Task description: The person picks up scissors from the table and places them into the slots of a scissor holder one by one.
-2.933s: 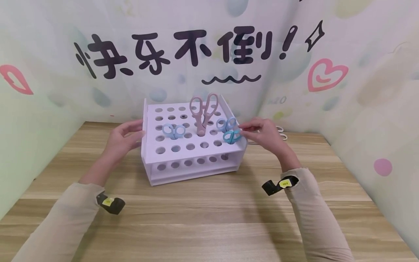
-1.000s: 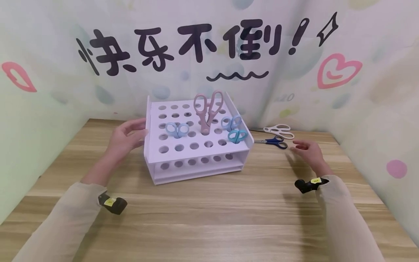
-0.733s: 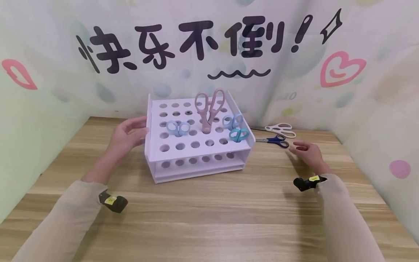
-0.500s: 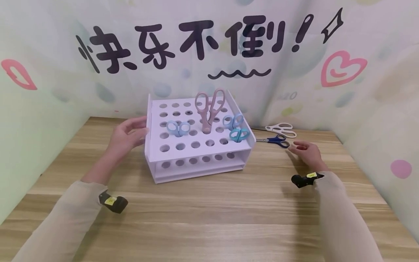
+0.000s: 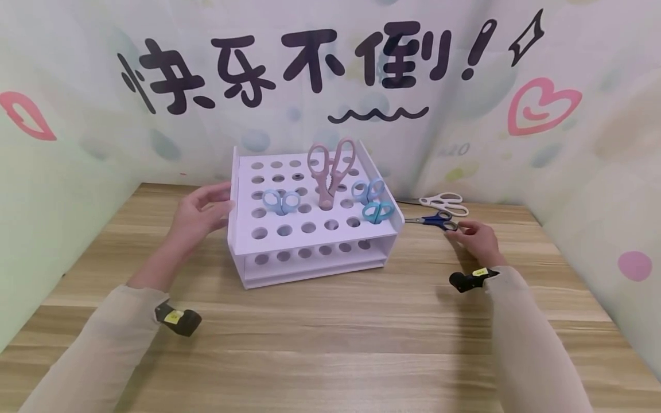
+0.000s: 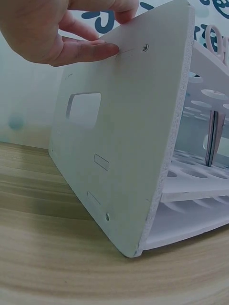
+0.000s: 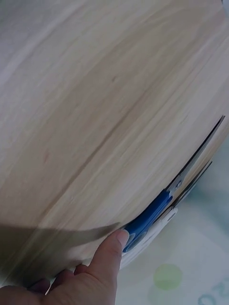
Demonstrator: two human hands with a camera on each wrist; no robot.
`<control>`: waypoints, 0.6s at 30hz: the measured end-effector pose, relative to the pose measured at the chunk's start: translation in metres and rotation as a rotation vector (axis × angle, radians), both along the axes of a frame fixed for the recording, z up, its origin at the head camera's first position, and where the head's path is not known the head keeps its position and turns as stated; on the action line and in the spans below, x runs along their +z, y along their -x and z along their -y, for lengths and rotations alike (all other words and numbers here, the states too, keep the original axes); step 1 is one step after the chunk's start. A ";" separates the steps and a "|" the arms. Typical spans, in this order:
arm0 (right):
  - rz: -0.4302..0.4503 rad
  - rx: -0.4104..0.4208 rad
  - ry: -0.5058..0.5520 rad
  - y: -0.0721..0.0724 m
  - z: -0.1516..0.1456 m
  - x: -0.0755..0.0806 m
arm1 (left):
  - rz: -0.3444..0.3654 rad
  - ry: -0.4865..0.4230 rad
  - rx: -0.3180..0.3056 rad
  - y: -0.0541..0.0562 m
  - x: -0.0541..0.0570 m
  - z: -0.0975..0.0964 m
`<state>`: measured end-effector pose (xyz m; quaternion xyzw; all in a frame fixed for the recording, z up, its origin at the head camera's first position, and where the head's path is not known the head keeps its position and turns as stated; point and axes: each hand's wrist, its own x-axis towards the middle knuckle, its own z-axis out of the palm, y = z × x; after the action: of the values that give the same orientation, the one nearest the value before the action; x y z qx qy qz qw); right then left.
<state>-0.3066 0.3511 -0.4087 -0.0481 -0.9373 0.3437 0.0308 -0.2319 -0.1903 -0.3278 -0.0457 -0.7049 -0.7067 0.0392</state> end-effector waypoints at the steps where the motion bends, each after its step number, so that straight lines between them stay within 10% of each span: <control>1: -0.006 -0.031 -0.003 0.000 0.001 -0.001 | 0.001 -0.002 0.001 0.000 0.000 0.000; 18: 0.022 -0.168 -0.098 0.003 0.015 -0.010 | -0.004 -0.008 0.004 0.000 0.000 -0.001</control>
<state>-0.3092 0.3364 -0.4183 -0.1288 -0.9460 0.2929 0.0517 -0.2315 -0.1891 -0.3277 -0.0453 -0.7021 -0.7094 0.0421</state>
